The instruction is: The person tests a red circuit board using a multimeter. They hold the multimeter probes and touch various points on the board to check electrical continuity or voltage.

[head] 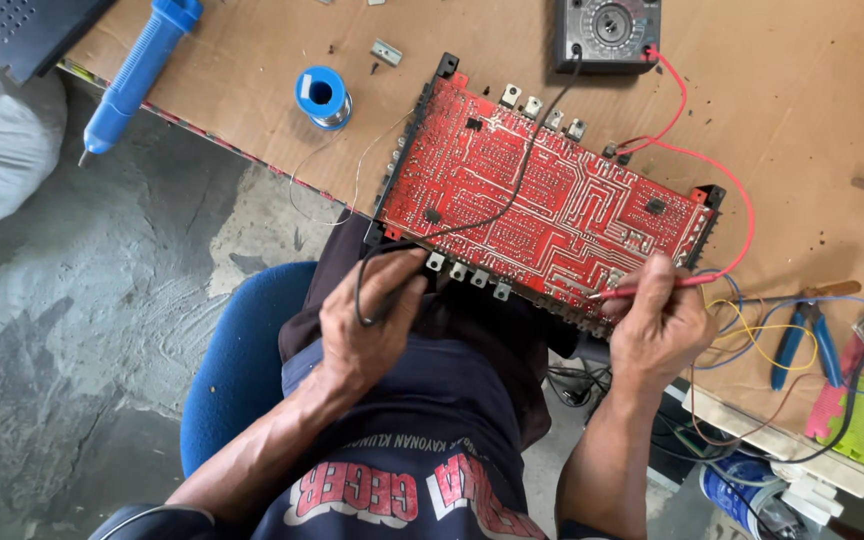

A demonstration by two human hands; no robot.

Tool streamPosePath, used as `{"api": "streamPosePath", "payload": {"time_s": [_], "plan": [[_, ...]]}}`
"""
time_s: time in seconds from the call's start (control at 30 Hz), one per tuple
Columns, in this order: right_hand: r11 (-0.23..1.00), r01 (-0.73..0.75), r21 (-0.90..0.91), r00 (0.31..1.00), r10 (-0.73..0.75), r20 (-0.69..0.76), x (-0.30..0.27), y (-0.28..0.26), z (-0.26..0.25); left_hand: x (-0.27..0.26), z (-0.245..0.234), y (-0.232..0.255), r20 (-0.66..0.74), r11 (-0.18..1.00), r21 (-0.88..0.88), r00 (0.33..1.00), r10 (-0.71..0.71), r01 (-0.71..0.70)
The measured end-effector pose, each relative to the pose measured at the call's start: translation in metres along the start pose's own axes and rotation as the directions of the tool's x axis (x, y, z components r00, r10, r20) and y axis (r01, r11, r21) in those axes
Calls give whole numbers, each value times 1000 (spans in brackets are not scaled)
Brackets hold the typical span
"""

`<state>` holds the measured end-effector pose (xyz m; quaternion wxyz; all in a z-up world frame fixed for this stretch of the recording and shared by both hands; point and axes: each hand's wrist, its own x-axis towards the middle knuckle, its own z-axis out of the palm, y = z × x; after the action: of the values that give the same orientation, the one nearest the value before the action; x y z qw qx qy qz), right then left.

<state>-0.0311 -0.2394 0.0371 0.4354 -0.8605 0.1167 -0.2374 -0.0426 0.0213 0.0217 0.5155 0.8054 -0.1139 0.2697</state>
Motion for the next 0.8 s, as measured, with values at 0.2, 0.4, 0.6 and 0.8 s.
{"api": "streamPosePath", "payload": {"time_s": [0.2,0.4,0.6,0.8], "plan": [[992,-8,124,1000,10,-18,4,32,10,20,-20,-12,-92,989,145,995,24,-10],[994,21,111,999,-17,-29,1,35,11,21,-17,-13,-89,985,165,994,65,-50],[995,77,57,997,-76,-21,-1,38,14,9,-8,-11,-54,996,64,997,60,-56],[994,90,66,996,-89,-17,2,36,19,-3,-8,-14,-10,997,-66,999,42,-43]]}}
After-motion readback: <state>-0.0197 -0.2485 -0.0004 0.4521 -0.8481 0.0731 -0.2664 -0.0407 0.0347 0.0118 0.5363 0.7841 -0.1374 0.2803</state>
